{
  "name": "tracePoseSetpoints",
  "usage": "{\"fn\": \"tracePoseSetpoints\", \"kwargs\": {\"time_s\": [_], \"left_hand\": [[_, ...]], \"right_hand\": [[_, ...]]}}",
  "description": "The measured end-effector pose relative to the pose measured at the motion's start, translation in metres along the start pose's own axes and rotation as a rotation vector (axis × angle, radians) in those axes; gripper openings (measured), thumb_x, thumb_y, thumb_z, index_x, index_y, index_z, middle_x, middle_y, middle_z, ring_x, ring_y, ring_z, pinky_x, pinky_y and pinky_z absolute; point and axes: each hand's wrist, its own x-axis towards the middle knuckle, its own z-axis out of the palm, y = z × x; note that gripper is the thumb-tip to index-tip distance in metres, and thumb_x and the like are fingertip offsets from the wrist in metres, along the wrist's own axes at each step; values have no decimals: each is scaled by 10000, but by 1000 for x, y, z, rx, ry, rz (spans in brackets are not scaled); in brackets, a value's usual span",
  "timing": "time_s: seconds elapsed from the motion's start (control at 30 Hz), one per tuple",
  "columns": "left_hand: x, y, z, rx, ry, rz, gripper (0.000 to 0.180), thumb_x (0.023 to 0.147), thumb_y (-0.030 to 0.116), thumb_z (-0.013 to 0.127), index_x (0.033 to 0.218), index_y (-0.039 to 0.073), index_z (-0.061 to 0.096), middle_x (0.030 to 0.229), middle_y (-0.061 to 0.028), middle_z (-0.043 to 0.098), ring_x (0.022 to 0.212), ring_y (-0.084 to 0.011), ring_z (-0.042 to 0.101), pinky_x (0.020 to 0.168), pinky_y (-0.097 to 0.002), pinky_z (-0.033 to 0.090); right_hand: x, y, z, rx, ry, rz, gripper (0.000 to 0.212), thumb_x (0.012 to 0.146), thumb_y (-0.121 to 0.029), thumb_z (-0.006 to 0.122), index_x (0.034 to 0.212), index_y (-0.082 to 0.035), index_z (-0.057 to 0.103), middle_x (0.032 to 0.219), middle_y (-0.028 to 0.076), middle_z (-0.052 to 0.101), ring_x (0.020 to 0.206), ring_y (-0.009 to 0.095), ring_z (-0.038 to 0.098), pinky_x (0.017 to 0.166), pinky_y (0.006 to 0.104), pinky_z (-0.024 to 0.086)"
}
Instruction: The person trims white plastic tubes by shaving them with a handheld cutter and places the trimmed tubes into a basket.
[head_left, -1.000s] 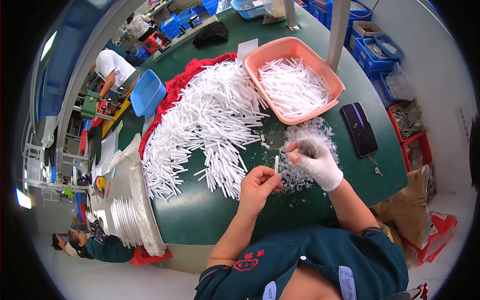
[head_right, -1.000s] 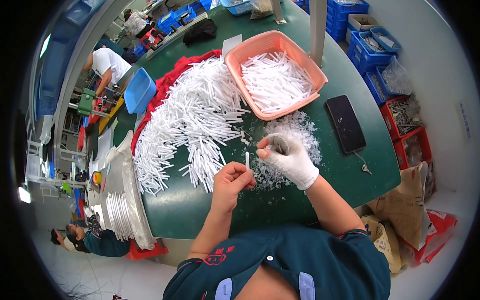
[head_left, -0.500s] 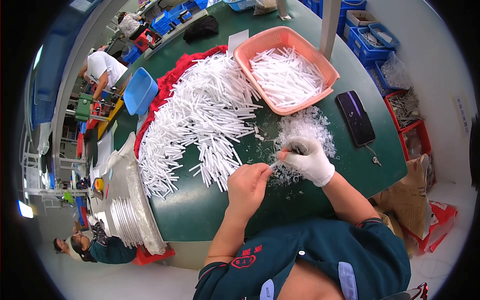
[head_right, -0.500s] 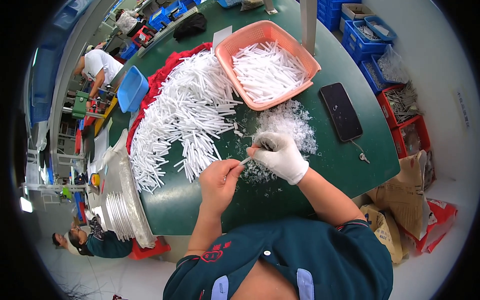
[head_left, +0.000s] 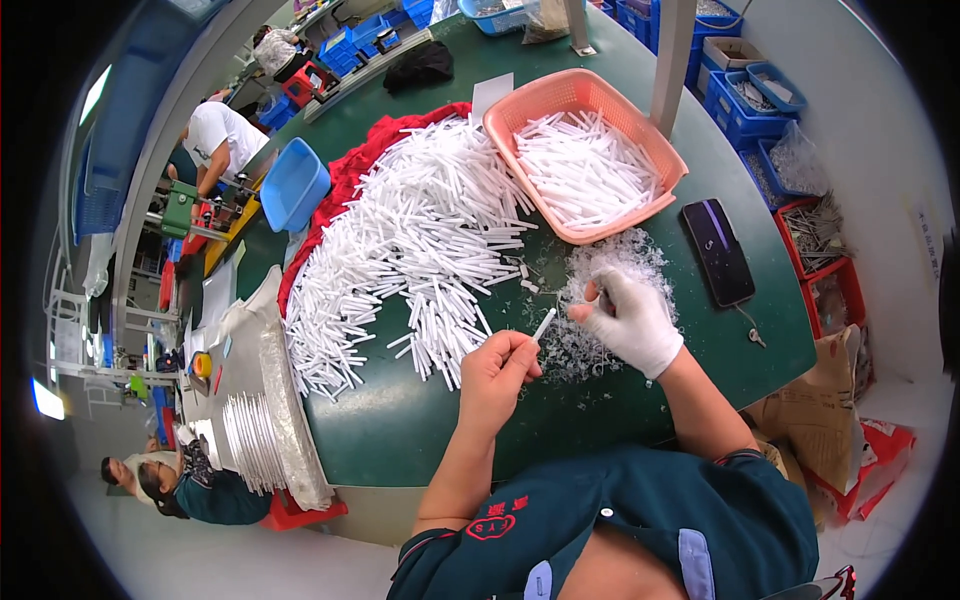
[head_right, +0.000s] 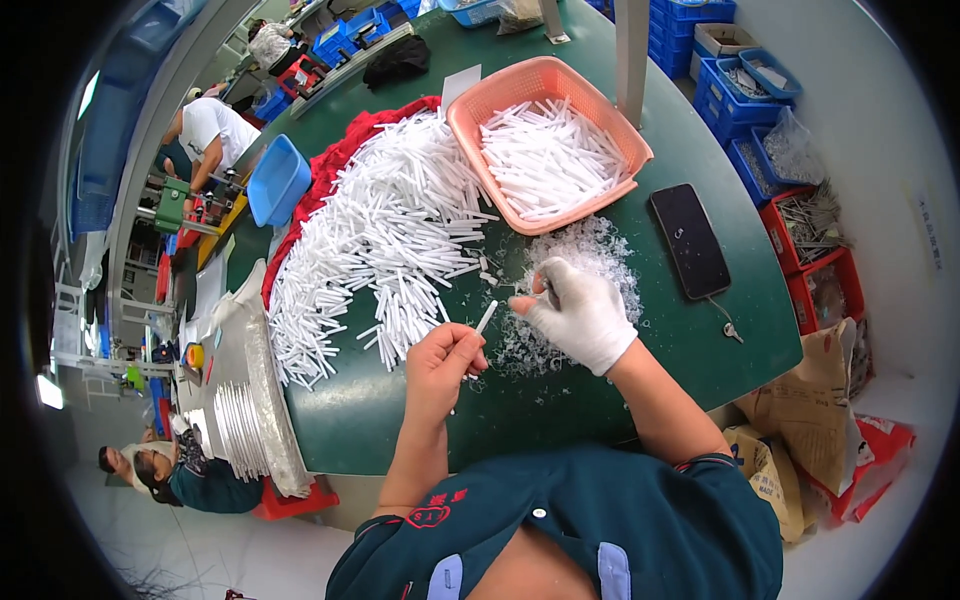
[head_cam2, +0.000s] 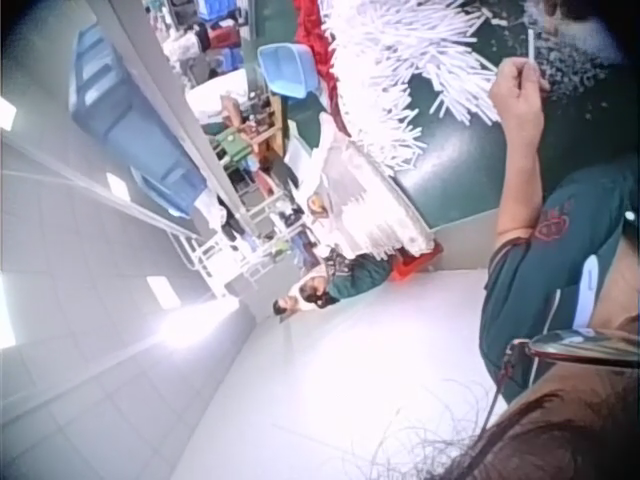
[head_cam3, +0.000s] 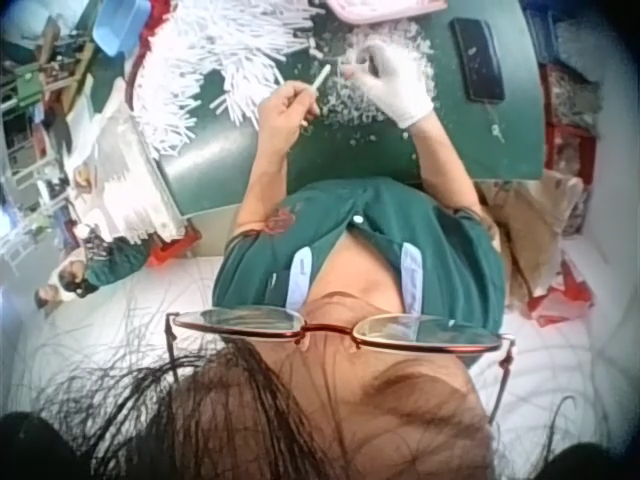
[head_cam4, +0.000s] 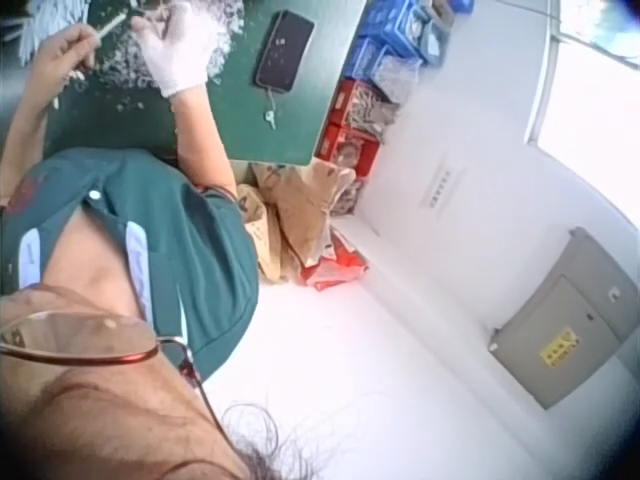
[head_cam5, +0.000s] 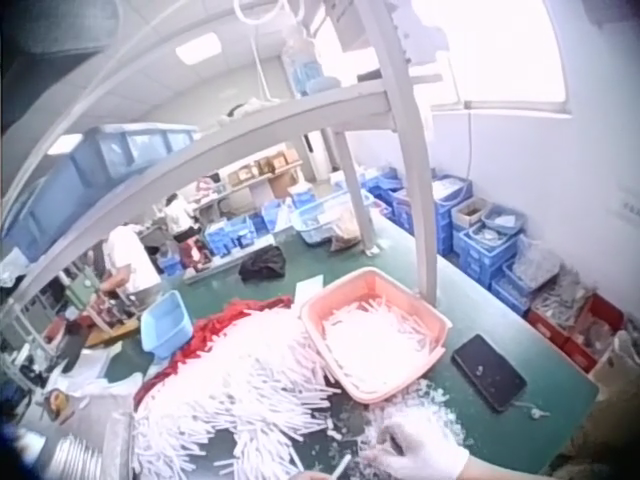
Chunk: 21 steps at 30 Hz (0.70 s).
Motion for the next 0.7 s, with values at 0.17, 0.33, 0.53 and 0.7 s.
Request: {"fn": "tracePoseSetpoints", "kwargs": {"time_s": [0.17, 0.33, 0.53, 0.7], "left_hand": [[4, -1, -1, -186, -46, -73, 190, 917, 176, 519, 859, 9, 589, 665, -24, 581, 591, -78, 522, 558, -203, 399], [7, -8, 0, -330, -104, -137, 209, 925, 214, 500, 860, 38, 592, 667, -11, 581, 575, -65, 508, 537, -186, 380], [7, -6, 9, -399, -112, -191, 234, 914, 233, 496, 832, 33, 587, 661, -25, 577, 558, -82, 498, 528, -199, 367], [8, -10, 12, -419, -116, -180, 247, 910, 227, 498, 879, 13, 617, 718, -26, 607, 560, -73, 495, 522, -190, 366]], "right_hand": [[-1, 9, 16, 76, 37, -268, 200, 850, -212, 589, 916, -24, 574, 697, 166, 597, 684, 386, 582, 610, 422, 454], [-2, 9, 15, 45, -115, -309, 151, 833, -174, 606, 893, -39, 573, 713, 159, 596, 666, 372, 584, 568, 404, 457], [-5, 2, 24, -20, 20, -395, 170, 800, -178, 641, 840, -46, 542, 689, 143, 577, 627, 344, 587, 526, 401, 449], [-5, 4, 25, -48, 79, -458, 223, 794, -218, 648, 859, -43, 525, 684, 142, 573, 632, 339, 590, 530, 403, 452]]}}
